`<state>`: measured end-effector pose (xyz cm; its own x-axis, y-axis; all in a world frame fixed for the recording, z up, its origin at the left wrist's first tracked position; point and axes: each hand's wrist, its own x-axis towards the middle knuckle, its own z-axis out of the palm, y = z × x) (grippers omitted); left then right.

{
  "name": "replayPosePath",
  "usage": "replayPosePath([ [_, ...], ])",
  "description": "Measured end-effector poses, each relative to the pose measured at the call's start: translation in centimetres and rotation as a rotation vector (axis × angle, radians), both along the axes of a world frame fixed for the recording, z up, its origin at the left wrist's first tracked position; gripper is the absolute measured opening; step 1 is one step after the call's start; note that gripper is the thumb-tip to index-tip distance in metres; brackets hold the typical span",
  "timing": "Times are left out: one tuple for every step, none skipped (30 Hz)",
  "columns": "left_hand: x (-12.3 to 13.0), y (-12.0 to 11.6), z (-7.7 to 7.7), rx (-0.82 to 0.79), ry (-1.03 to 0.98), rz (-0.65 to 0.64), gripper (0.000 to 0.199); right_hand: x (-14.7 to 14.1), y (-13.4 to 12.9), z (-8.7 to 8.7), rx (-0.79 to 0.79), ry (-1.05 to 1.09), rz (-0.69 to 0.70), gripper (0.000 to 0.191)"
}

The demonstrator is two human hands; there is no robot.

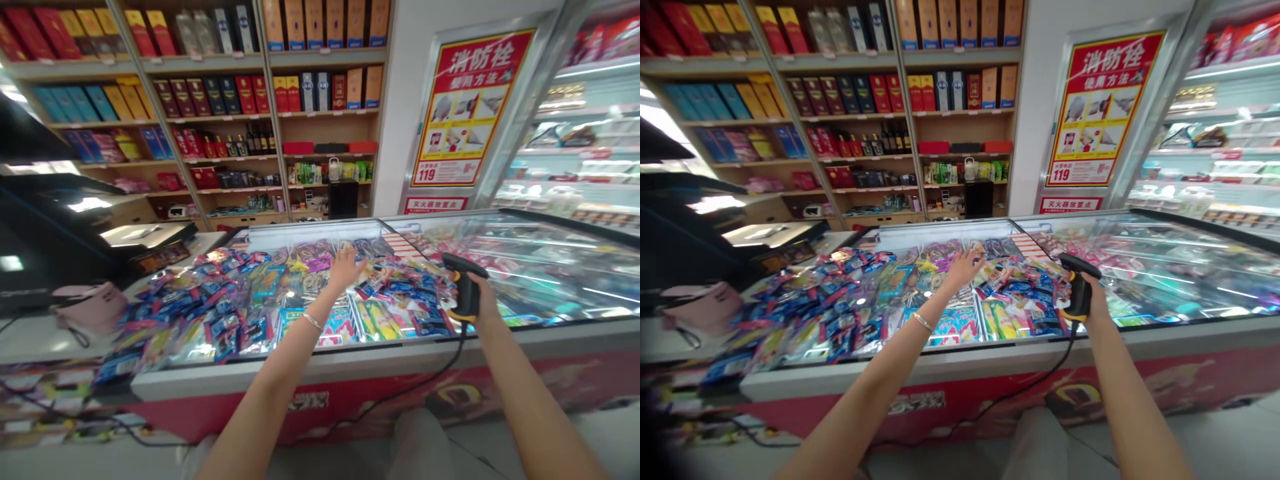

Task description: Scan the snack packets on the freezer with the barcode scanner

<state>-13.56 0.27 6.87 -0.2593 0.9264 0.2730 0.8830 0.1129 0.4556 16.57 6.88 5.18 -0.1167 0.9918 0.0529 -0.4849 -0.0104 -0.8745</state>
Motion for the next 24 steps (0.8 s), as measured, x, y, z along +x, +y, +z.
replayPosePath([
  [-1.6, -0.8, 1.0, 0.023, 0.021, 0.022, 0.064, -0.4, -0.5, 0.8, -0.007, 0.011, 0.016, 0.025],
  [-3.4, -1.8, 1.9, 0.044, 0.04, 0.052, 0.065, -1.1, -0.9, 1.5, -0.021, 0.02, 0.042, 0.026],
  [-5.2, -2.9, 2.8, 0.063, 0.059, 0.088, 0.065, -1.9, -1.3, 2.3, -0.034, 0.024, 0.066, 0.026],
  [-7.1, -4.0, 3.5, 0.08, 0.077, 0.126, 0.065, -3.1, -1.7, 3.0, -0.027, 0.021, 0.079, 0.027],
  [-9.0, -5.3, 4.1, 0.098, 0.096, 0.166, 0.065, -4.4, -2.0, 3.6, -0.013, 0.016, 0.095, 0.026],
  [-10.9, -6.6, 4.6, 0.118, 0.119, 0.204, 0.064, -5.9, -2.4, 4.1, -0.001, 0.013, 0.115, 0.025],
  [-12.8, -8.0, 4.9, 0.136, 0.143, 0.242, 0.063, -7.6, -2.8, 4.5, 0.002, 0.013, 0.141, 0.024],
  [-14.6, -9.4, 5.1, 0.149, 0.167, 0.284, 0.062, -9.4, -3.2, 4.8, -0.001, 0.017, 0.178, 0.023],
  [-16.4, -10.8, 5.2, 0.154, 0.187, 0.324, 0.061, -11.2, -3.7, 4.9, -0.018, 0.021, 0.225, 0.023],
  [-18.0, -12.3, 5.2, 0.151, 0.209, 0.356, 0.059, -13.0, -4.1, 5.0, -0.038, 0.021, 0.275, 0.023],
  [-19.6, -13.9, 5.1, 0.13, 0.226, 0.393, 0.057, -14.8, -4.5, 5.0, -0.051, 0.018, 0.324, 0.023],
  [-21.0, -15.4, 5.0, 0.088, 0.236, 0.441, 0.053, -16.5, -4.9, 4.8, -0.058, 0.009, 0.368, 0.023],
  [-22.3, -16.9, 4.8, 0.035, 0.258, 0.494, 0.047, -18.2, -5.4, 4.6, -0.057, -0.003, 0.412, 0.023],
  [-23.3, -18.3, 4.5, -0.014, 0.288, 0.55, 0.042, -19.8, -5.8, 4.3, -0.052, -0.021, 0.456, 0.023],
  [-24.1, -19.6, 4.2, -0.062, 0.323, 0.603, 0.038, -21.3, -6.2, 4.0, -0.046, -0.045, 0.498, 0.023],
  [-24.7, -20.7, 3.9, -0.108, 0.365, 0.647, 0.034, -22.7, -6.7, 3.6, -0.039, -0.072, 0.543, 0.024],
  [-25.1, -21.7, 3.6, -0.147, 0.409, 0.68, 0.032, -24.1, -7.2, 3.1, -0.033, -0.097, 0.586, 0.025],
  [-25.4, -22.4, 3.2, -0.179, 0.45, 0.702, 0.032, -25.3, -7.6, 2.7, -0.028, -0.119, 0.626, 0.026],
  [-25.5, -23.0, 2.9, -0.203, 0.486, 0.716, 0.033, -26.5, -8.1, 2.2, -0.025, -0.136, 0.66, 0.027],
  [-25.5, -23.4, 2.6, -0.218, 0.518, 0.725, 0.034, -27.5, -8.5, 1.7, -0.025, -0.147, 0.686, 0.027],
  [-25.4, -23.7, 2.3, -0.224, 0.544, 0.73, 0.036, -28.4, -8.9, 1.1, -0.028, -0.155, 0.71, 0.027],
  [-25.3, -23.8, 2.1, -0.224, 0.567, 0.731, 0.038, -29.1, -9.2, 0.6, -0.032, -0.162, 0.731, 0.026],
  [-25.2, -23.9, 1.8, -0.223, 0.587, 0.733, 0.038, -29.7, -9.5, 0.0, -0.036, -0.172, 0.747, 0.026],
  [-25.0, -24.0, 1.5, -0.223, 0.604, 0.735, 0.039, -30.1, -9.8, -0.6, -0.038, -0.183, 0.762, 0.027],
])
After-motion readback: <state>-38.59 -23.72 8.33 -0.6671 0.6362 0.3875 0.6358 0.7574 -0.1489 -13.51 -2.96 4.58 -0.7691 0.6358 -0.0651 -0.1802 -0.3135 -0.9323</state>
